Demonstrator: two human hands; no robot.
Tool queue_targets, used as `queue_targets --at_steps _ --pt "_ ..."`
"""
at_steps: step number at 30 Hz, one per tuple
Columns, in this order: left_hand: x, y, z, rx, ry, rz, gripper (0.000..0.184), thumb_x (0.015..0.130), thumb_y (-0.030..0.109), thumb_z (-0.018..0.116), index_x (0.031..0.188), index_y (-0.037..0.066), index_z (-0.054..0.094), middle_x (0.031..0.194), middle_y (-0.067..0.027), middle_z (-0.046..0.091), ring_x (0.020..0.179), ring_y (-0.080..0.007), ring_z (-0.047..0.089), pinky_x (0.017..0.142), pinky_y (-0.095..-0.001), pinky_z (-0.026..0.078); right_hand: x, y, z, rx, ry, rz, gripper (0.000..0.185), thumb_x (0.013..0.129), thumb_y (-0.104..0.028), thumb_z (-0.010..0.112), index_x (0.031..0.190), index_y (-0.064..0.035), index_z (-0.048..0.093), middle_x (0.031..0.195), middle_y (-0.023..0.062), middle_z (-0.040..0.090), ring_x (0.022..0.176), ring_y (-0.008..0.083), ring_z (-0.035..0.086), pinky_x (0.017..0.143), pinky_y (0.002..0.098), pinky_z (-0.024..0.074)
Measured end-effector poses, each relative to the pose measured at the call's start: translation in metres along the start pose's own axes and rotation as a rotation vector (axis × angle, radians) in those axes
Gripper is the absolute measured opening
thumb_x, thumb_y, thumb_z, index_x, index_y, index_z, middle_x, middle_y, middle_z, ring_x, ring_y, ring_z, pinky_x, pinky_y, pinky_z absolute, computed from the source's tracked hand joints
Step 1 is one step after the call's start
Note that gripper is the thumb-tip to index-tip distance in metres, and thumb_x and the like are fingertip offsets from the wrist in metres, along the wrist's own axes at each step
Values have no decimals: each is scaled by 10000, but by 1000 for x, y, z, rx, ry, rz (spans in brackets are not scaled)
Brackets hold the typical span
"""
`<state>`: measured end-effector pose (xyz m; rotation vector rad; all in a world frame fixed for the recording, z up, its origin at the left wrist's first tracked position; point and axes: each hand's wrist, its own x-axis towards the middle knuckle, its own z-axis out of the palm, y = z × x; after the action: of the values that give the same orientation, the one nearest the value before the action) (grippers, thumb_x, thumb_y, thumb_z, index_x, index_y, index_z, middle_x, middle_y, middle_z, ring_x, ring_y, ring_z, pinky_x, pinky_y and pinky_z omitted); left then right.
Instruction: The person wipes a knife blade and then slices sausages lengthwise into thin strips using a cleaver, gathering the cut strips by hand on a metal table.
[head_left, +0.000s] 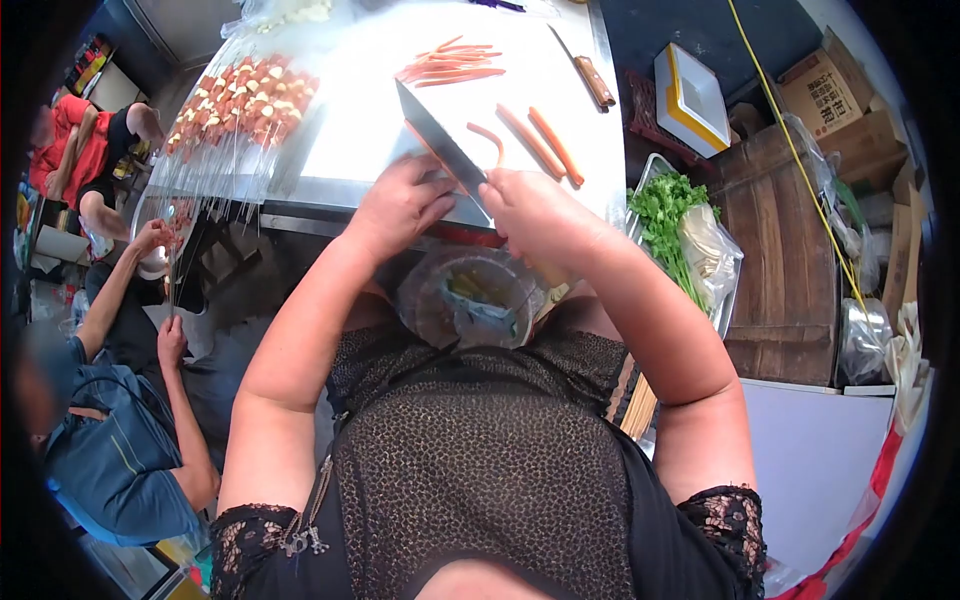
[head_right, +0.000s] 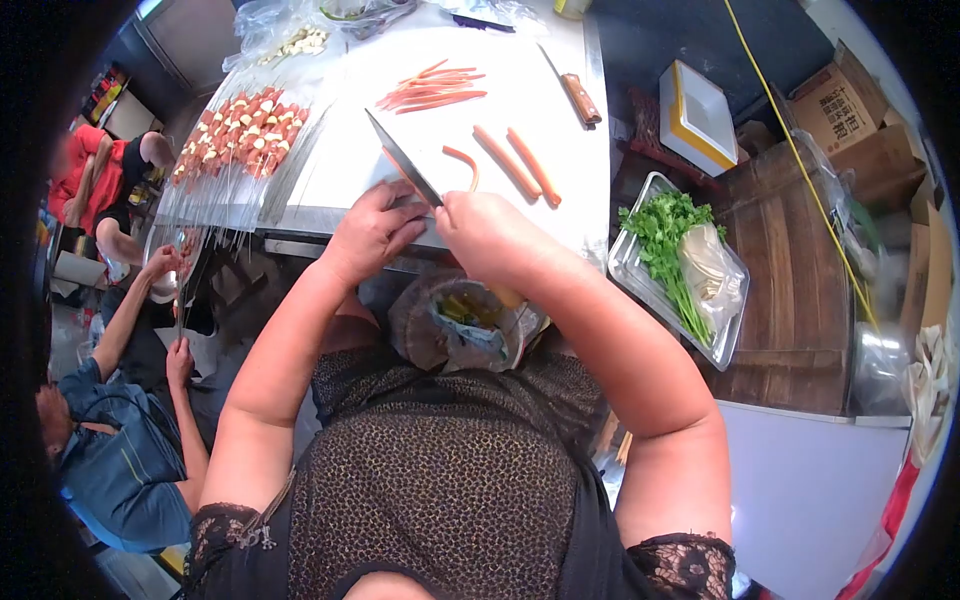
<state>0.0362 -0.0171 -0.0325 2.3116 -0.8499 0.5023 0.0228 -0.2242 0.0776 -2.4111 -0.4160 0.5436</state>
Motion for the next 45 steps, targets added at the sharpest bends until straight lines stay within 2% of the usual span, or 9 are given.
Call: queue_targets --at_steps 5,7,8,11,14,20,31,36,45 --pt "11 -2 0 -55 134 -269 346 900 118 651 1234 36 613 1232 -161 596 1104 -299 598 951 -350 487 1 33 8 543 39 54 250 1010 -240 447 940 -10 516 705 61 556 506 161 562 454 319 481" --pt "19 -16 11 -687 358 -583 422 978 148 570 1359 -3 473 1310 -171 547 1155 -274 580 973 -344 483 -2 50 19 772 98 23 231 1011 -239 453 947 -25 511 706 55 552 506 156 557 442 312 475" --pt "24 -18 11 -673 361 -573 422 978 148 570 1359 -3 473 1310 -171 547 1155 -274 580 973 -344 483 -3 56 23 999 146 6 212 1012 -239 459 953 -41 506 706 50 549 505 150 552 430 304 469" --pt "45 4 6 -1373 324 -986 451 1020 129 481 1425 -28 360 1362 -191 494 1210 -283 548 991 -370 485 -4 67 25 1197 153 -33 187 1007 -237 468 979 -53 493 717 41 548 510 137 542 426 298 483" --pt "50 -6 15 -1547 164 -928 485 1009 142 525 1433 -24 357 1236 -160 605 1081 -220 629 910 -354 524 2 83 28 1335 121 -57 175 999 -235 473 994 -60 486 724 35 547 510 131 536 424 296 497" --pt "55 2 13 -1293 139 -1019 450 947 99 632 1353 -18 477 1096 -88 668 906 -144 669 764 -271 565 1 108 32 1527 -16 9 179 994 -241 487 1024 -67 464 726 53 530 513 145 531 409 302 485" --pt "82 -6 4 -962 54 -1175 417 928 32 590 1324 -48 490 1011 -112 661 853 -164 670 678 -238 579 -9 130 37 1981 -130 -118 195 1026 -252 440 980 -64 421 765 79 535 551 165 537 434 322 494" --pt "81 15 10 -1240 93 -1027 424 939 81 605 1335 -32 503 1118 -114 658 924 -167 661 788 -282 553 -11 117 38 1811 -36 -93 189 1026 -247 437 975 -65 427 764 73 551 558 158 548 454 319 506" --pt "78 39 15 -988 76 -1087 311 862 75 731 1160 13 670 1015 -41 709 883 -117 652 782 -275 529 -14 110 45 1646 24 -106 186 1014 -256 474 988 -73 463 769 48 563 556 142 558 469 315 524"
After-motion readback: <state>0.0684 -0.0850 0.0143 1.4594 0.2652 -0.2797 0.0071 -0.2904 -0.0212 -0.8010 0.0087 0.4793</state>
